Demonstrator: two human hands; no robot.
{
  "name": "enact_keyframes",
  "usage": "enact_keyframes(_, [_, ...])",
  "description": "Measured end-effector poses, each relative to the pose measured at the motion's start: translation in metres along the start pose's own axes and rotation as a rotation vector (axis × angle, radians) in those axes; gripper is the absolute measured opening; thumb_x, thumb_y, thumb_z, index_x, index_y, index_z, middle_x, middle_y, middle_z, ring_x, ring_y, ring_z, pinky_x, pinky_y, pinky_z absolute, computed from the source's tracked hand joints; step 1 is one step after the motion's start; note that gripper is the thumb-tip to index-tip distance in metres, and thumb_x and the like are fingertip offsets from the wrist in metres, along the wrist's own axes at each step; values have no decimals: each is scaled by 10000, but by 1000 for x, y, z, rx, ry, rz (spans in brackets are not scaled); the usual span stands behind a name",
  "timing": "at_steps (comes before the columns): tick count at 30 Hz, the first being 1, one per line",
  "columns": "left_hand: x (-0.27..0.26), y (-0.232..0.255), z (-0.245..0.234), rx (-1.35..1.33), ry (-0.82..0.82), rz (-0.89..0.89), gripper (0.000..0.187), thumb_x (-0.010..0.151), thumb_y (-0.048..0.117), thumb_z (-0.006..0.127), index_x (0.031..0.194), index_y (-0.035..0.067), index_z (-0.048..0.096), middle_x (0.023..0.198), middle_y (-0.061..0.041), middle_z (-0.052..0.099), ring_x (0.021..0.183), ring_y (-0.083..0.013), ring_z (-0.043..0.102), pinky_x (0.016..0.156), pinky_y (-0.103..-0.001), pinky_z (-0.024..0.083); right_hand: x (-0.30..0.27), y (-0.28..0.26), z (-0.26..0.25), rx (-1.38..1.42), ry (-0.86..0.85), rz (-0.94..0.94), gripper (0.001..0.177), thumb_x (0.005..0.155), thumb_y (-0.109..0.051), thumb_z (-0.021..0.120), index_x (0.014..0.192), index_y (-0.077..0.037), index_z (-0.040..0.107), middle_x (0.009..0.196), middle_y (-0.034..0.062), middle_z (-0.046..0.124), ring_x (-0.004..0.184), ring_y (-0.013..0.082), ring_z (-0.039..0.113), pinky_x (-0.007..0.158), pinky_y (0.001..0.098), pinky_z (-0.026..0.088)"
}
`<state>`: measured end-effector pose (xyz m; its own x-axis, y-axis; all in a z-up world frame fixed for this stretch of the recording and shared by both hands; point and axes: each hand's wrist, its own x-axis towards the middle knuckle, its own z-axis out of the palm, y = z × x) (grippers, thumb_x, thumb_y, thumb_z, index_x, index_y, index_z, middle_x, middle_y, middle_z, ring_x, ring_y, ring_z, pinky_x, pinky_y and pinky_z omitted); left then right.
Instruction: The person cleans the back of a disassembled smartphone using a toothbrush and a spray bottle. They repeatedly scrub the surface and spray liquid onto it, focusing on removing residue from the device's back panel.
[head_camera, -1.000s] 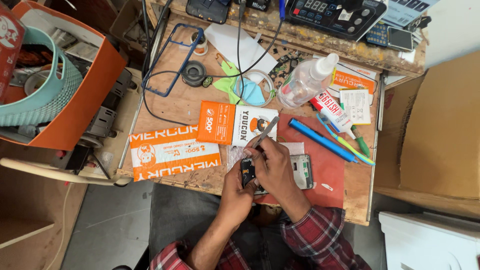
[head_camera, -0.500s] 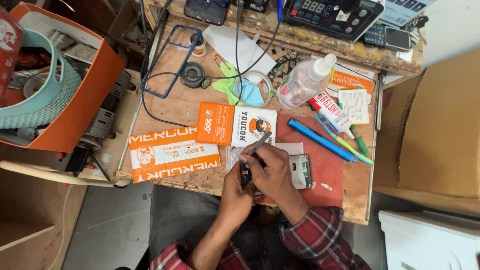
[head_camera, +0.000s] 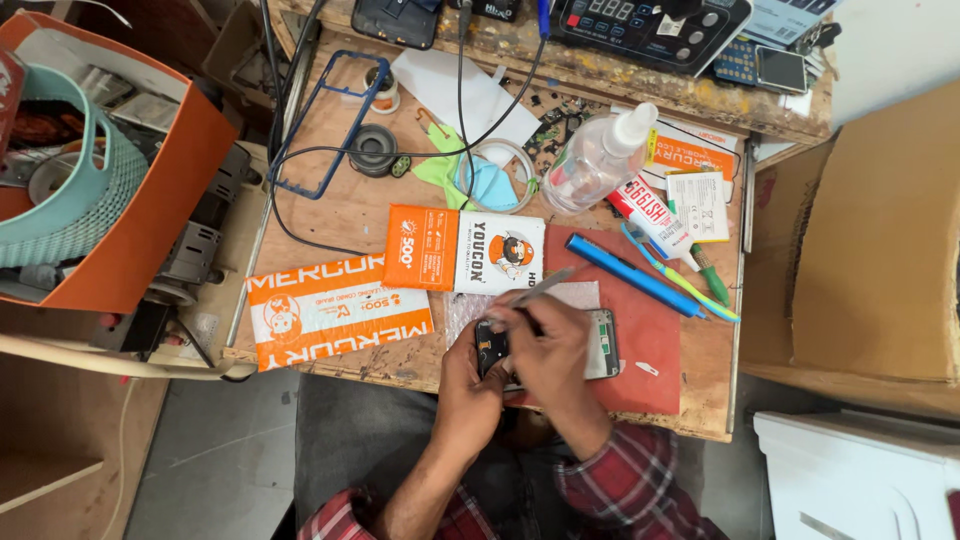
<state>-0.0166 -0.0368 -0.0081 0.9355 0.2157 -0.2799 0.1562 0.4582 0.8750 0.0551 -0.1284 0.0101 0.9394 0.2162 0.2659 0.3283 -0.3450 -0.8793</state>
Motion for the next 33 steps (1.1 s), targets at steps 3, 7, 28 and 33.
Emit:
enact_keyframes(3, [1, 2, 3, 10, 17, -47, 422, 867, -173, 549, 1263, -31, 584, 1122, -121, 719, 1069, -150, 666, 974, -289, 509, -3, 9, -28, -193, 138, -93, 58, 890, 14, 748, 945, 26, 735, 867, 103, 728, 754, 134, 689, 671, 265, 534])
enact_keyframes(7, [-2, 3, 3, -7, 24, -51, 423, 882, -166, 535, 1277, -22, 585, 1136, -113, 722, 1072, -140, 670, 980, -282, 510, -3, 24, -67, -246, 217, 170, 115, 893, -39, 815, 921, 53, 753, 777, 115, 736, 650, 108, 632, 605, 251, 486])
enact_keyframes(28, [1, -5, -3, -34, -1, -52, 477, 870, -177, 549, 1318, -13, 558, 1217, -120, 689, 1159, -160, 643, 1003, -297, 494, -11, 4, -11, 135, -81, 114, 86, 865, -20, 806, 939, 18, 785, 911, 77, 798, 830, 108, 730, 756, 252, 597])
enact_keyframes(33, [1, -5, -2, -31, 1, -38, 475, 867, -183, 542, 1312, -17, 560, 1225, -125, 686, 1172, -161, 636, 1019, -295, 485, -12, 0, -7, 61, 1, 78, 89, 858, -9, 807, 939, 20, 788, 917, 98, 795, 843, 142, 748, 769, 268, 602])
